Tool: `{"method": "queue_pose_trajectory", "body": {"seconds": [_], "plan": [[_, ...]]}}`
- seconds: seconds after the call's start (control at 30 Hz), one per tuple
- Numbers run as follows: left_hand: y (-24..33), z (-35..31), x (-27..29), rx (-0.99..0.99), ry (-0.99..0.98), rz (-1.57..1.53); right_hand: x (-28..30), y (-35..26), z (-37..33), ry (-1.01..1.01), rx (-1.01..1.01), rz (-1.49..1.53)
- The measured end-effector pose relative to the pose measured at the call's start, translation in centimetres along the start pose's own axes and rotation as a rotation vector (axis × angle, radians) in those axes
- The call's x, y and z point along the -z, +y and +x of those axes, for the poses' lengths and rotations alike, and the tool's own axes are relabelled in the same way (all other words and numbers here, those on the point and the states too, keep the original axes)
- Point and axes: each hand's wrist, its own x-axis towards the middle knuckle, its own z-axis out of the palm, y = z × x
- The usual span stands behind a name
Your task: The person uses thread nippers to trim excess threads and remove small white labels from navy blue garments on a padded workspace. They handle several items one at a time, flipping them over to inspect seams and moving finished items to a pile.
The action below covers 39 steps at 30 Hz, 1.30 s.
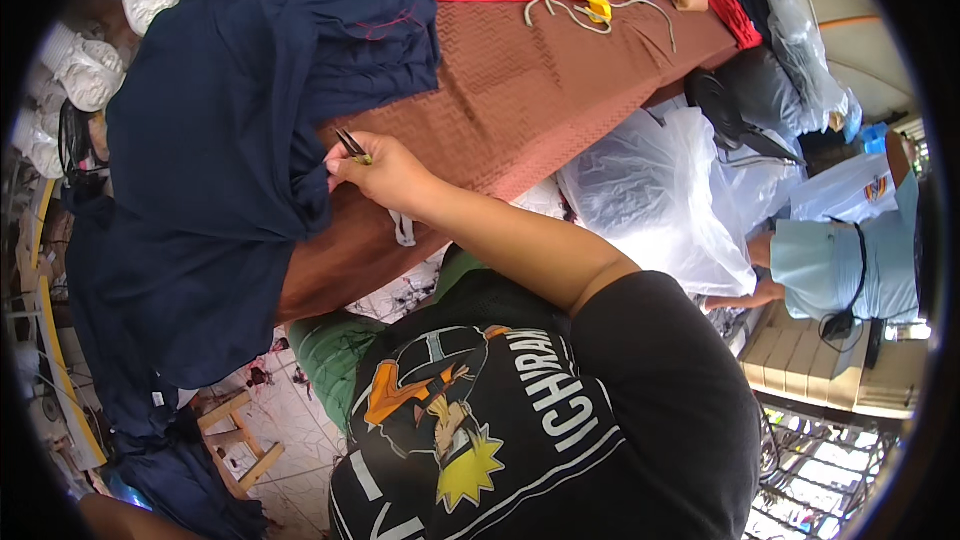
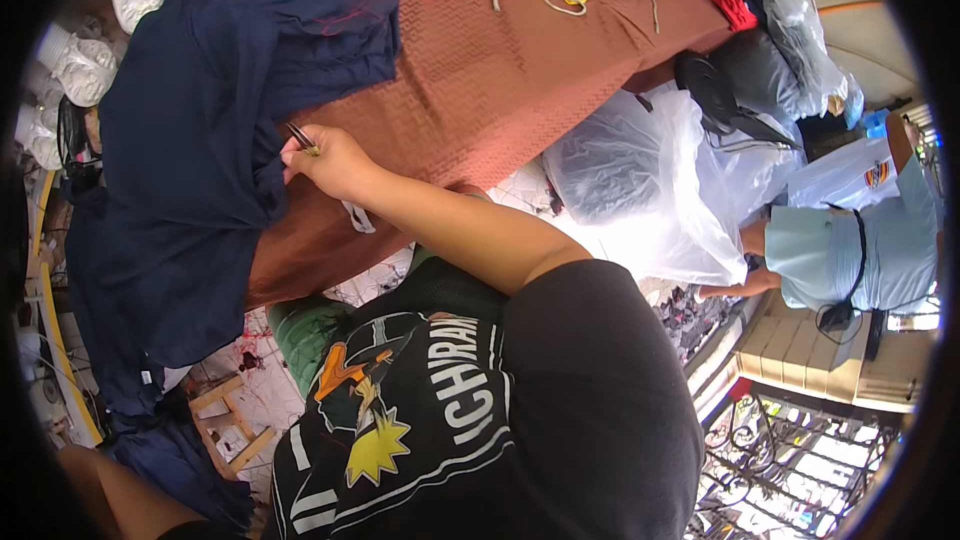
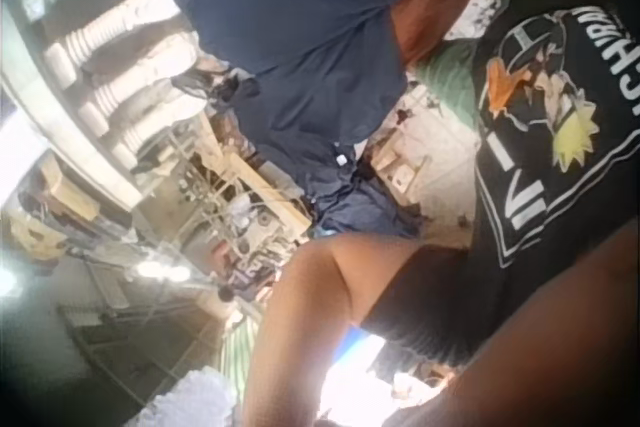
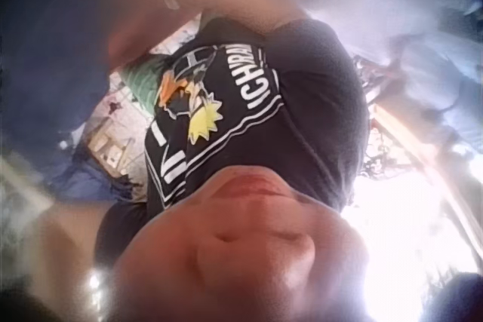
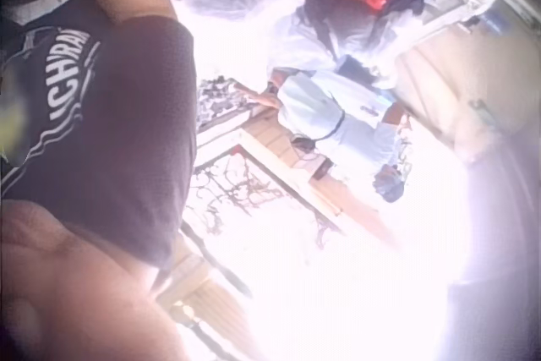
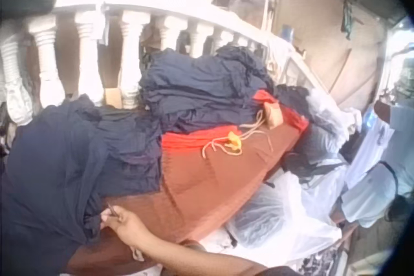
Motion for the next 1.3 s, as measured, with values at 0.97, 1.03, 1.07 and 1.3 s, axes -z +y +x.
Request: {"method": "queue_pose_trajectory", "body": {"seconds": [0.97,1.03,1.07,1.3], "plan": [[8.2,-8.4,-19.4,0.523,-0.442,-0.574,0.9,-2.6,-0.6,-0.01,0.043,-0.363],[7.9,-8.4,-19.4,0.561,-0.459,-0.602,1.3,-2.5,-0.9,0.011,0.128,-0.58],[7.6,-8.6,-19.3,0.572,-0.454,-0.609,0.7,-3.6,-1.6,0.04,0.169,-0.713],[7.4,-8.8,-19.5,0.61,-0.489,-0.643,-1.1,-5.5,-3.4,-0.021,0.595,-1.175]]}}
